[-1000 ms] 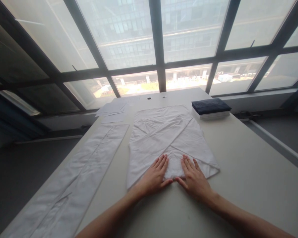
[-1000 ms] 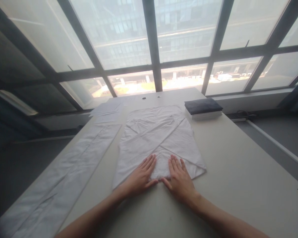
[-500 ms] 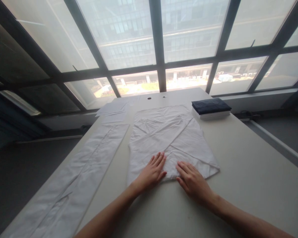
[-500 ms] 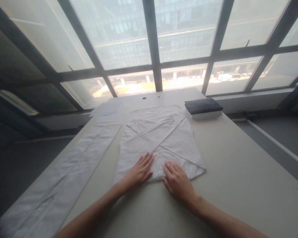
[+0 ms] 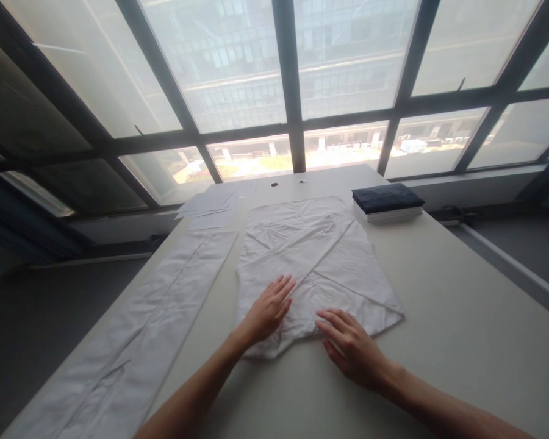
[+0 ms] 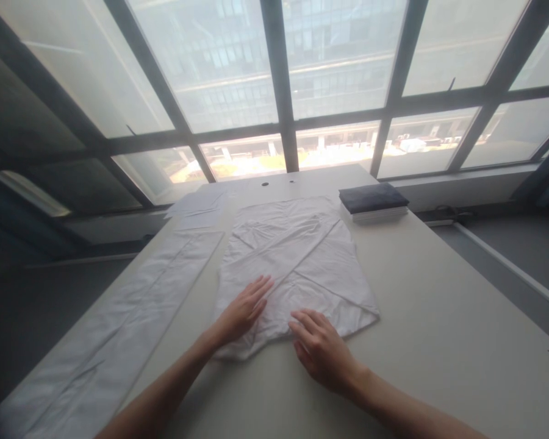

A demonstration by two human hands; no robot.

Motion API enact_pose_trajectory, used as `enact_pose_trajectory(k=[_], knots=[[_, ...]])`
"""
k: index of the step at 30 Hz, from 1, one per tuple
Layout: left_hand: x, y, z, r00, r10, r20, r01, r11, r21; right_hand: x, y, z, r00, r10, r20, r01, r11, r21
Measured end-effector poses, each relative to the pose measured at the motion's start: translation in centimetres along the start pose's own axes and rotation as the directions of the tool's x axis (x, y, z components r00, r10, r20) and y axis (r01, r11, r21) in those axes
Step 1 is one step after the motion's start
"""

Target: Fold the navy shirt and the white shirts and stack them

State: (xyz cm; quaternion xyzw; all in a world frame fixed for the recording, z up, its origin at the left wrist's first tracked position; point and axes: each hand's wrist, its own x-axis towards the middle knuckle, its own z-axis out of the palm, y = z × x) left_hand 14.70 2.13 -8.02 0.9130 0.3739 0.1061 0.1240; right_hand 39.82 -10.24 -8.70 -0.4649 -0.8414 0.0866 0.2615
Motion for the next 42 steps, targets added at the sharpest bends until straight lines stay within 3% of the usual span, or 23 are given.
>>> enact_pose_trajectory(k=[3, 7, 12, 18, 25, 28, 32, 34, 39, 42], knots=[[0.0, -2.9, -0.9, 0.992, -0.085, -0.09, 0.086, 0.996, 0.011, 0.0, 0.0, 0.3, 0.997, -0.022, 0.079, 0.024, 1.0, -0.021], [-0.2, -6.6, -2.0, 0.971, -0.159, -0.177, 0.16, 0.987, -0.011, 0.2, -0.3, 0.5, 0.996, 0.005, 0.094, 0.001, 0.998, -0.066], [-0.2, -7.9, -2.2, 0.968, -0.155, -0.197, 0.165, 0.986, 0.036, 0.7, -0.8, 0.5, 0.996, -0.005, 0.09, 0.016, 0.992, -0.125], [-0.4, -6.0, -2.6, 0.983, -0.141, -0.118, 0.14, 0.99, -0.019, 0.1, 0.1, -0.6, 0.998, -0.02, 0.052, 0.031, 0.976, -0.215], [-1.3, 0.2, -2.3, 0.999, 0.009, 0.04, 0.0, 0.977, -0.213, -4.2, 3.0, -4.3, 0.995, 0.102, -0.018, -0.103, 0.959, -0.266], [-0.4, 0.8, -1.8, 0.999, 0.047, -0.025, -0.052, 0.966, -0.255, -7.1, 5.6, -6.0, 0.987, 0.149, -0.065, -0.162, 0.936, -0.313], [2.4, -2.1, -2.1, 0.964, -0.06, -0.26, 0.001, 0.975, -0.223, -10.9, 9.1, -7.7, 0.97, 0.202, -0.135, -0.236, 0.913, -0.332], [4.5, -4.6, -2.7, 0.944, -0.092, -0.316, 0.038, 0.984, -0.172, -12.2, 9.9, -8.0, 0.958, 0.226, -0.175, -0.273, 0.905, -0.327], [10.6, -10.5, -4.2, 0.955, -0.06, -0.289, 0.062, 0.998, -0.002, -12.0, 9.2, -6.9, 0.864, 0.36, -0.351, -0.474, 0.817, -0.328], [14.0, -12.9, -4.3, 0.967, -0.055, -0.248, 0.063, 0.998, 0.023, -10.7, 8.0, -5.7, 0.818, 0.441, -0.369, -0.559, 0.761, -0.331]])
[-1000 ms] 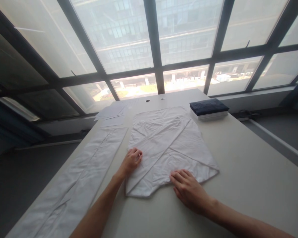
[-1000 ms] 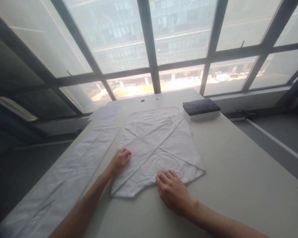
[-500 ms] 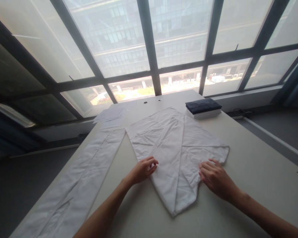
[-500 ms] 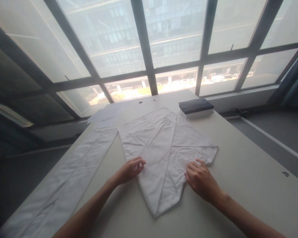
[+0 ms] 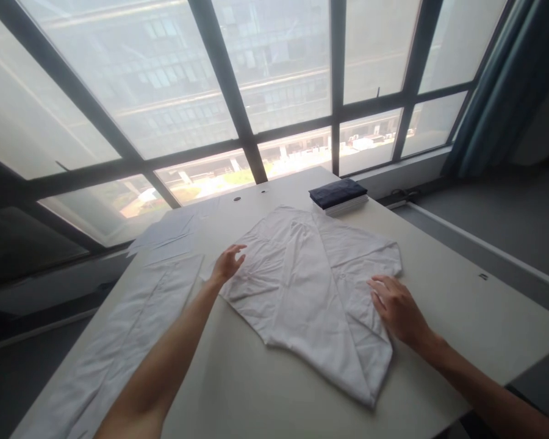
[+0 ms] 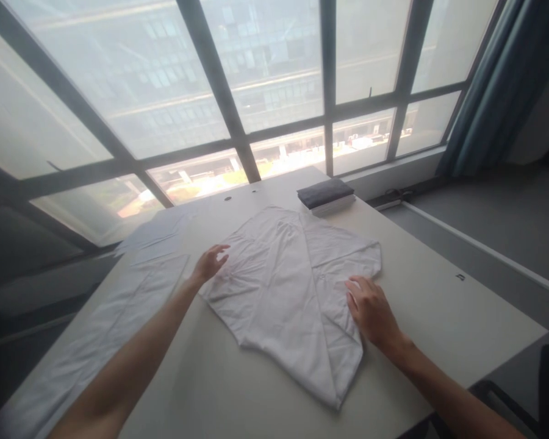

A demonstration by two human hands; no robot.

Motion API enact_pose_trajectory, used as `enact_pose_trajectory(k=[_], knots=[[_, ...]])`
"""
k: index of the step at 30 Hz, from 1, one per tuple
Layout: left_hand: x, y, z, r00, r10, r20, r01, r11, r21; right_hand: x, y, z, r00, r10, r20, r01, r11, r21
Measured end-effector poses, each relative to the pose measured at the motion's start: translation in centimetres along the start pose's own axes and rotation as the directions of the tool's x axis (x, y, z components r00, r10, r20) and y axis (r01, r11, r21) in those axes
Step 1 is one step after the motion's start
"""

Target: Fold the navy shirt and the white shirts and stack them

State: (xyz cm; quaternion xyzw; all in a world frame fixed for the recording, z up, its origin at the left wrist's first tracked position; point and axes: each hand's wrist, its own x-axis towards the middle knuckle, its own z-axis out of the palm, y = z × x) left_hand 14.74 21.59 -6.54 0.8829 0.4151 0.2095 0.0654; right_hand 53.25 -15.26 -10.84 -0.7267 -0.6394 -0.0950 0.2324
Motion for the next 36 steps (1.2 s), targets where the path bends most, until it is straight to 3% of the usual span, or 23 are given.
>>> enact_pose_trajectory(k=[3, 7, 12, 16, 21, 28, 36], knots=[[2.2, -1.6, 1.2, 0.999, 0.023, 0.041, -0.023, 1.0, 0.009, -0.3, -1.5, 0.5, 0.999, 0.03, 0.04, -0.028, 0.998, -0.048], [2.9, -3.3, 2.9, 0.997, 0.041, 0.058, -0.041, 0.999, 0.004, -0.9, -2.1, 0.8, 0.998, 0.005, 0.057, 0.002, 0.992, -0.126], [1.3, -4.4, 3.9, 0.997, 0.028, 0.067, -0.029, 1.0, 0.013, -0.9, -1.5, 0.7, 0.996, -0.038, 0.081, 0.052, 0.982, -0.181], [-0.8, -4.1, 3.3, 0.996, -0.017, 0.085, 0.013, 0.999, 0.047, -0.2, 0.2, 1.1, 0.991, -0.089, 0.103, 0.108, 0.973, -0.202], [-5.2, -1.9, 1.6, 0.99, -0.109, 0.092, 0.098, 0.988, 0.117, 1.2, 4.1, 1.7, 0.976, -0.179, 0.126, 0.198, 0.967, -0.163], [-13.6, 4.2, -0.8, 0.981, -0.189, 0.054, 0.164, 0.938, 0.305, 4.4, 9.7, 2.3, 0.95, -0.223, 0.219, 0.243, 0.967, -0.073], [-20.1, 8.8, -2.5, 0.964, -0.264, 0.04, 0.217, 0.859, 0.463, 7.6, 10.9, 3.7, 0.912, -0.285, 0.295, 0.286, 0.957, 0.042]])
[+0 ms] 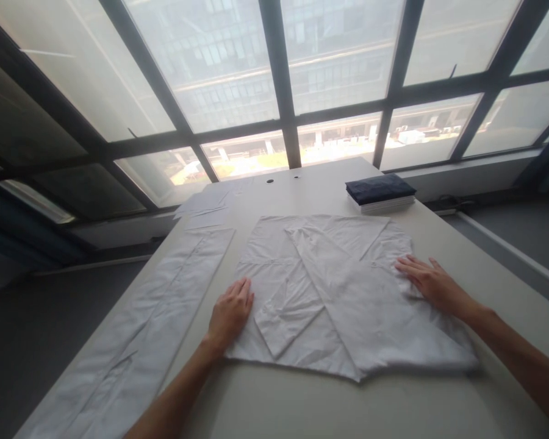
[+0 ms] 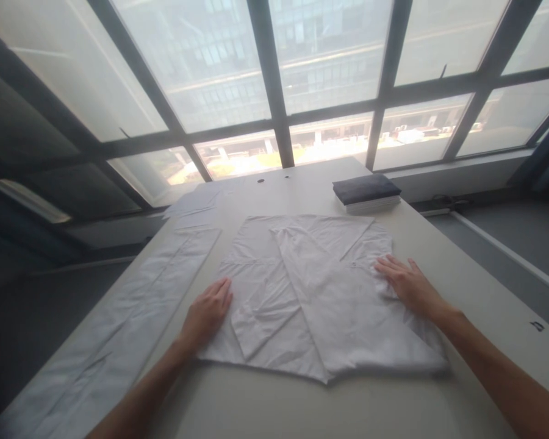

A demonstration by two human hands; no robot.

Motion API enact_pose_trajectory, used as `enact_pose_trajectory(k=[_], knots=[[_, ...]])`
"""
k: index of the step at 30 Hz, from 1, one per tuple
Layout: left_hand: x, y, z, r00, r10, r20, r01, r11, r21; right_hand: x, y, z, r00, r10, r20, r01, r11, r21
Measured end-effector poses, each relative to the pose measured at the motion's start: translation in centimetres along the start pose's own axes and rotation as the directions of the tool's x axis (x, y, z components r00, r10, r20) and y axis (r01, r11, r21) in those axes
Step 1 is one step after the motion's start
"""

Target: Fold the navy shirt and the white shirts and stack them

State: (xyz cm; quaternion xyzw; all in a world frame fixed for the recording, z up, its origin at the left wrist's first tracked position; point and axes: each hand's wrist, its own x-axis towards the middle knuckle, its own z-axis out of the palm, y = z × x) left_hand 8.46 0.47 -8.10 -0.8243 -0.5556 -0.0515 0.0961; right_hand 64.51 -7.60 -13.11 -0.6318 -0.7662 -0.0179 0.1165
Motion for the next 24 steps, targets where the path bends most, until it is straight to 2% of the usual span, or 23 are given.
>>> enact_pose_trajectory(k=[5, 9, 13, 16, 20, 24], knots=[[-3.3, 0.5, -0.4, 0.997, -0.074, 0.009, 0.073, 0.996, 0.056, 2.0, 0.2, 0.5, 0.998, -0.063, 0.009, 0.063, 0.996, 0.058], [-4.2, 0.0, -0.1, 0.996, -0.094, 0.005, 0.094, 0.995, 0.034, 3.1, 0.2, 0.4, 0.994, -0.106, 0.004, 0.106, 0.992, 0.07], [-3.4, -1.7, 0.7, 1.0, 0.012, -0.028, -0.014, 0.997, -0.072, 3.2, -1.0, 0.0, 0.991, -0.107, -0.082, 0.111, 0.993, 0.046], [-3.0, -2.7, 1.4, 0.995, 0.102, -0.008, -0.102, 0.984, -0.148, 2.9, -2.2, 0.1, 0.991, -0.063, -0.119, 0.068, 0.997, 0.041], [-3.2, -3.2, 2.0, 0.99, 0.138, 0.038, -0.128, 0.972, -0.198, 2.6, -2.9, 0.9, 0.994, -0.021, -0.106, 0.031, 0.996, 0.086], [-3.2, -3.4, 2.1, 0.986, 0.146, 0.077, -0.125, 0.966, -0.226, 2.5, -2.1, 1.2, 0.993, -0.027, -0.117, 0.049, 0.98, 0.191]])
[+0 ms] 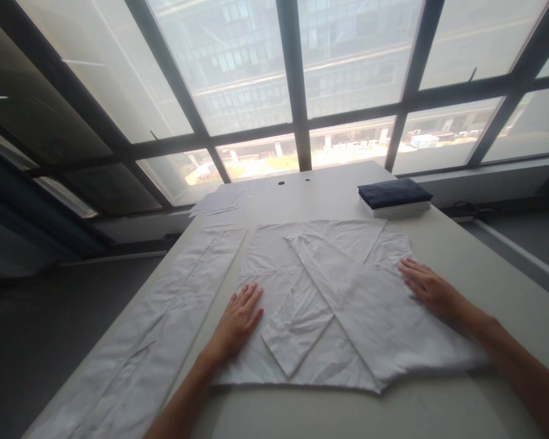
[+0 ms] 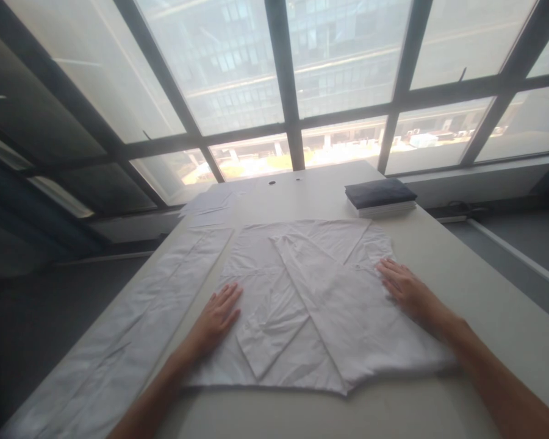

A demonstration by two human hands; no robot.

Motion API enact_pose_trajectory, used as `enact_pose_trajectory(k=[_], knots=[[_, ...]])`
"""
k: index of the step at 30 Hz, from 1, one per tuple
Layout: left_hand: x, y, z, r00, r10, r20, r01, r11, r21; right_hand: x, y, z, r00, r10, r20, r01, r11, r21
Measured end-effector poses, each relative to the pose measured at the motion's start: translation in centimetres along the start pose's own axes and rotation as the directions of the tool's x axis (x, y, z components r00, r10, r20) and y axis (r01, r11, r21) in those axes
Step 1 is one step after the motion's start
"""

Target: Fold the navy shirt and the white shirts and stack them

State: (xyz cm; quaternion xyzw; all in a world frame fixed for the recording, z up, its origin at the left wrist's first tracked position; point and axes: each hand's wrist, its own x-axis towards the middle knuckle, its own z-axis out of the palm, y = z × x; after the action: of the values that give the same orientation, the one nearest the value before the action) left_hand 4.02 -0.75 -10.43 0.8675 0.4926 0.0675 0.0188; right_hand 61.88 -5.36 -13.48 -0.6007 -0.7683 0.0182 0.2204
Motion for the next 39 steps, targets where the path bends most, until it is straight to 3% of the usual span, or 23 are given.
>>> enact_pose_trajectory(k=[5, 9, 16, 25, 33, 39], knots=[[0.2, -0.9, 0.0, 1.0, -0.024, -0.019, 0.023, 0.998, -0.065, -0.5, 1.4, -0.9, 0.996, 0.06, -0.072, -0.051, 0.991, 0.121], [0.2, -1.6, 0.7, 0.994, -0.055, -0.098, 0.047, 0.995, -0.089, -1.2, 1.6, -0.7, 0.993, 0.112, -0.023, -0.109, 0.987, 0.119], [0.0, -1.9, 1.7, 0.999, -0.001, -0.033, 0.001, 1.0, -0.004, -1.3, 1.4, 0.2, 0.997, 0.079, 0.007, -0.079, 0.997, 0.007], [0.1, -2.0, 1.6, 0.999, 0.005, -0.047, -0.004, 1.0, 0.01, -1.4, 1.4, -0.1, 0.993, 0.119, 0.017, -0.12, 0.99, 0.069], [0.1, -2.2, 2.0, 0.998, 0.004, -0.065, -0.003, 1.0, 0.013, -0.9, 1.1, -1.6, 0.951, 0.174, -0.256, -0.173, 0.985, 0.027], [0.2, -2.5, 2.2, 0.997, 0.006, -0.073, -0.004, 1.0, 0.024, -0.7, 0.5, -1.4, 0.969, 0.227, -0.094, -0.22, 0.972, 0.08]])
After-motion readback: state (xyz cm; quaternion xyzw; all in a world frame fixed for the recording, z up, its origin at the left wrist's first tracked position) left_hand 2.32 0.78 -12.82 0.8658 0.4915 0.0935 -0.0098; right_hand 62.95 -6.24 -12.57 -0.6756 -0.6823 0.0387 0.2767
